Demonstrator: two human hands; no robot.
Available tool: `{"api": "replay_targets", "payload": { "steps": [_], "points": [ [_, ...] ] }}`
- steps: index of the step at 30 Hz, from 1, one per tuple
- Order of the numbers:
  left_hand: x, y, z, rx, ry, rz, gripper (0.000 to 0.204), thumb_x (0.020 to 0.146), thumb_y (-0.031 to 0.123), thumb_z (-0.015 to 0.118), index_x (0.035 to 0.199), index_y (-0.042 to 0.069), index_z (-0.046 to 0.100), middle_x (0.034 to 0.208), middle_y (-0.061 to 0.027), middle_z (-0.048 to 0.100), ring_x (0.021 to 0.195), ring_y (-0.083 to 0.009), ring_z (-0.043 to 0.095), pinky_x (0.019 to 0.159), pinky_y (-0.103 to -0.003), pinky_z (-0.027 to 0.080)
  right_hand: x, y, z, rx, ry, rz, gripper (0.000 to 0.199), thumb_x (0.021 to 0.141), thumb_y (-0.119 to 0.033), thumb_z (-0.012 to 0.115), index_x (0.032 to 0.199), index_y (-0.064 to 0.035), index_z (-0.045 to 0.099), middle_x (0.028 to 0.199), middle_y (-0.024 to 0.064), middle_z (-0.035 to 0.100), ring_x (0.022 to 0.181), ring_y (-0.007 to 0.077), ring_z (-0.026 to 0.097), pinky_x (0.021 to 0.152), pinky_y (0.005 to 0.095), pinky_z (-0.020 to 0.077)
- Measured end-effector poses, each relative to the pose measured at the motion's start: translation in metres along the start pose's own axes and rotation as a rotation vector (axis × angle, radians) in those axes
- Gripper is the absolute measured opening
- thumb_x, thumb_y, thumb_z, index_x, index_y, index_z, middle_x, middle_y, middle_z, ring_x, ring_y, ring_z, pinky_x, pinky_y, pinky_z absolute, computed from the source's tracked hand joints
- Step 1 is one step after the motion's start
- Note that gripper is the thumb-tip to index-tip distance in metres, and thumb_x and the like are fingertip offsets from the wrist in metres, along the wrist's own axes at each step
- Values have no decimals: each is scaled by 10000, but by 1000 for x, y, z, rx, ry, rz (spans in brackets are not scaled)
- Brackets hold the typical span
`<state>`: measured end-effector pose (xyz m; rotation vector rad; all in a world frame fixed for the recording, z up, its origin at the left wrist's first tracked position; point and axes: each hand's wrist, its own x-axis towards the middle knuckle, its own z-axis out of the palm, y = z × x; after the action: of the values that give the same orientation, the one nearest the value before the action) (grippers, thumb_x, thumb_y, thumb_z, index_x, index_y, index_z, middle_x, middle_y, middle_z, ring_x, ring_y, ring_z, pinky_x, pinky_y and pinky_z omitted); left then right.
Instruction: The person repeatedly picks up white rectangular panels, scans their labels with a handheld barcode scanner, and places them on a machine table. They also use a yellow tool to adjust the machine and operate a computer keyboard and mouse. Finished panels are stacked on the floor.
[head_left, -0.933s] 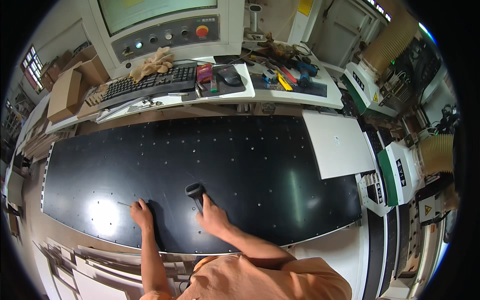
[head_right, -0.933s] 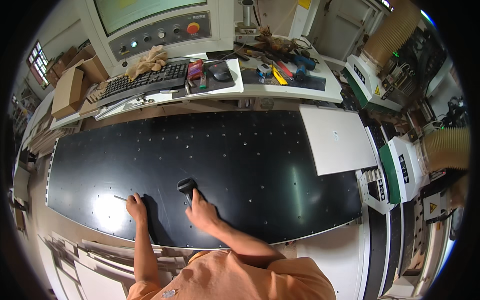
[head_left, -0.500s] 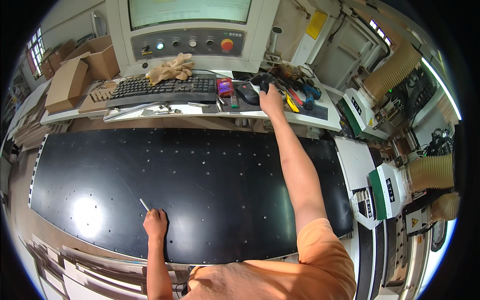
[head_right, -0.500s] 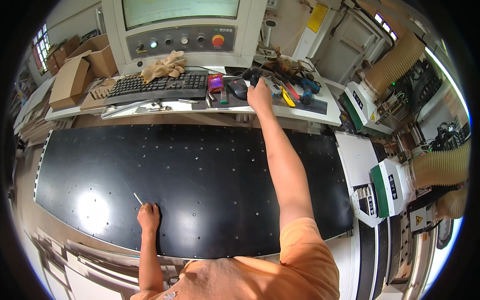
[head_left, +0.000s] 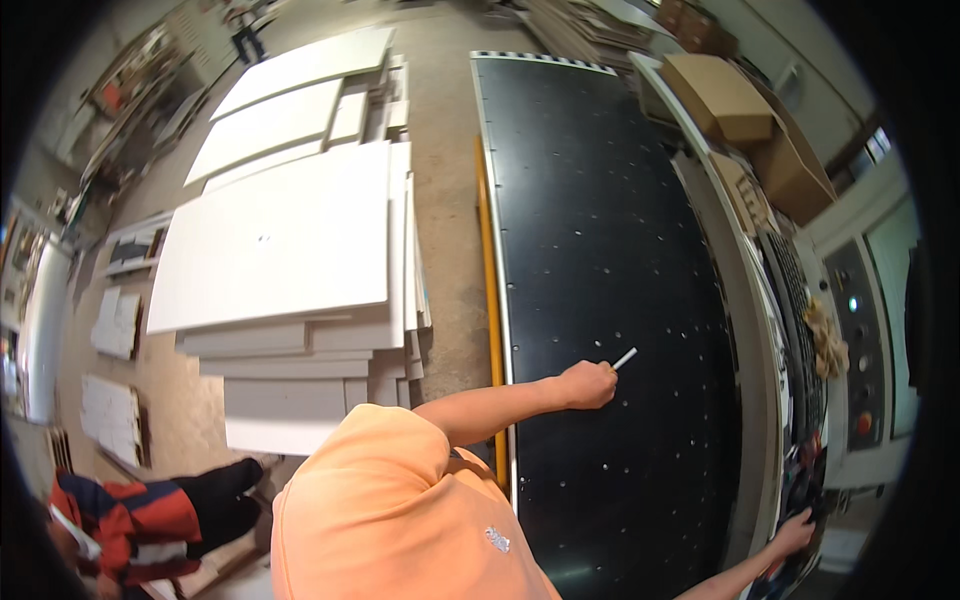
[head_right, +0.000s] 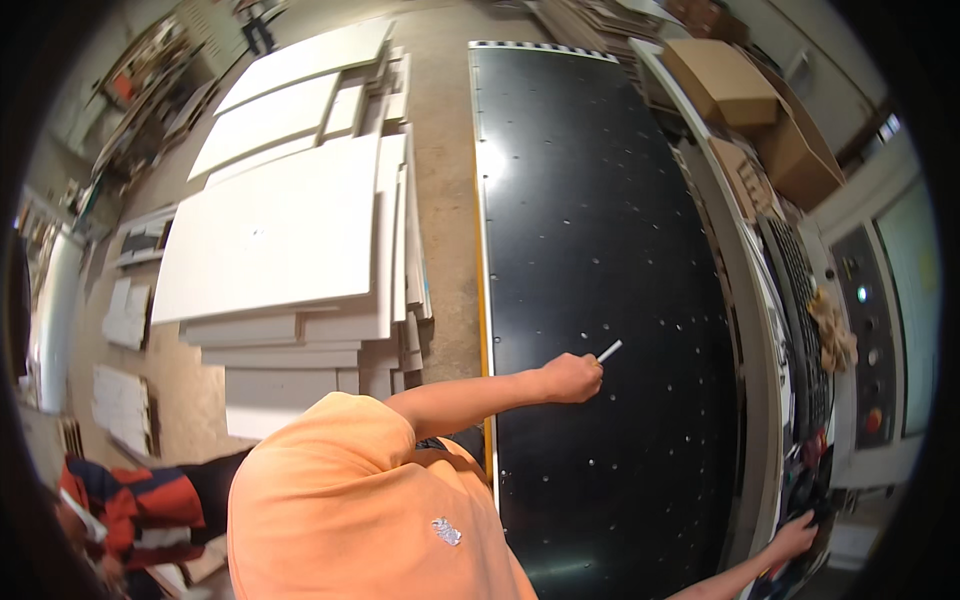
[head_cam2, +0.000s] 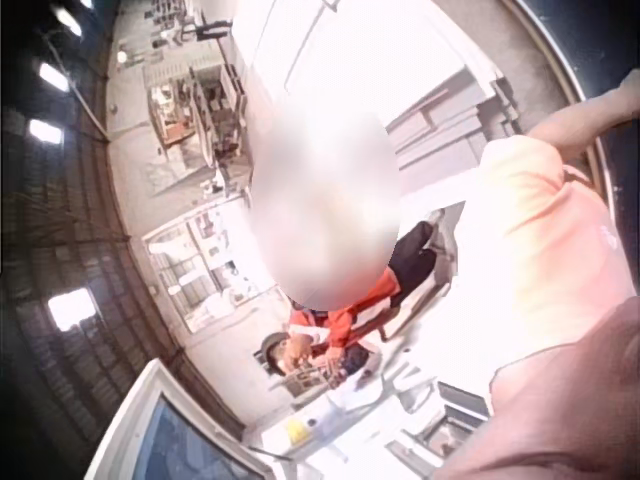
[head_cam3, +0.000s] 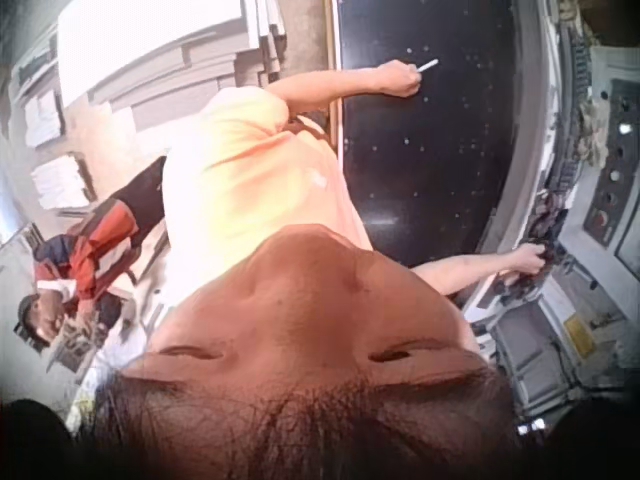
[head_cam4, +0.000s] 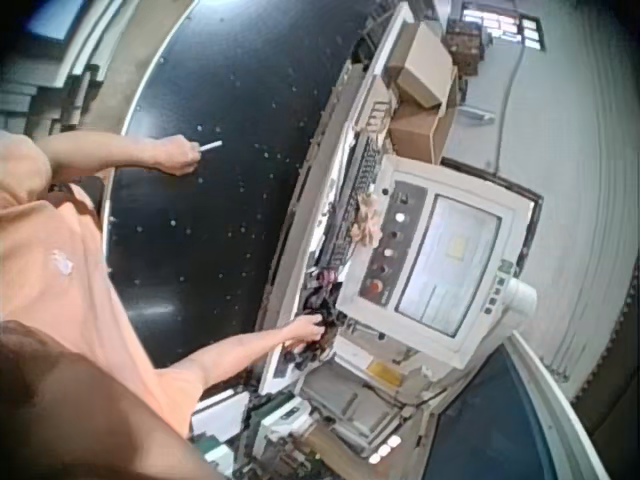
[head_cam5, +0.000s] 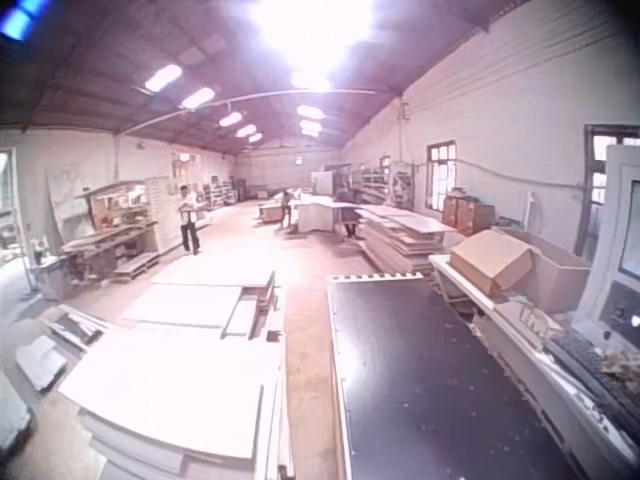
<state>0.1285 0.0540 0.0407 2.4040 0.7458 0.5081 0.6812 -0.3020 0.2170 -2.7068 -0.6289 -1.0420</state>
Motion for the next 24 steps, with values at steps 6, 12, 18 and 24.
{"api": "replay_targets", "payload": {
  "steps": [6,12,18,24],
  "points": [
    [-67,13,3,-33,45,-28,244,908,177,582,878,-56,647,905,-221,638,702,-390,685,618,-465,588,-108,-98,-82,318,570,-157,325,882,-257,727,1030,15,629,980,241,618,889,448,588,805,578,487],
    [-166,49,-4,-109,151,-136,230,923,201,608,881,-26,617,944,-217,618,760,-400,675,672,-481,577,-214,-139,-111,358,146,-147,519,914,-307,714,1293,17,570,1303,208,556,1210,384,546,1036,486,467],
    [-232,62,-37,-201,224,-317,264,923,243,614,962,-13,560,998,-245,591,846,-454,639,744,-514,551,-336,-191,-133,691,-282,-219,420,949,-128,651,1313,56,549,1300,211,560,1224,365,545,1058,436,444],
    [-219,52,-62,-86,236,-134,269,923,253,651,770,41,589,760,-190,605,735,-412,640,641,-507,532,-413,-282,-218,1065,-654,-227,187,888,-61,665,1065,-9,698,974,130,659,891,272,650,805,357,524]
  ]
}}
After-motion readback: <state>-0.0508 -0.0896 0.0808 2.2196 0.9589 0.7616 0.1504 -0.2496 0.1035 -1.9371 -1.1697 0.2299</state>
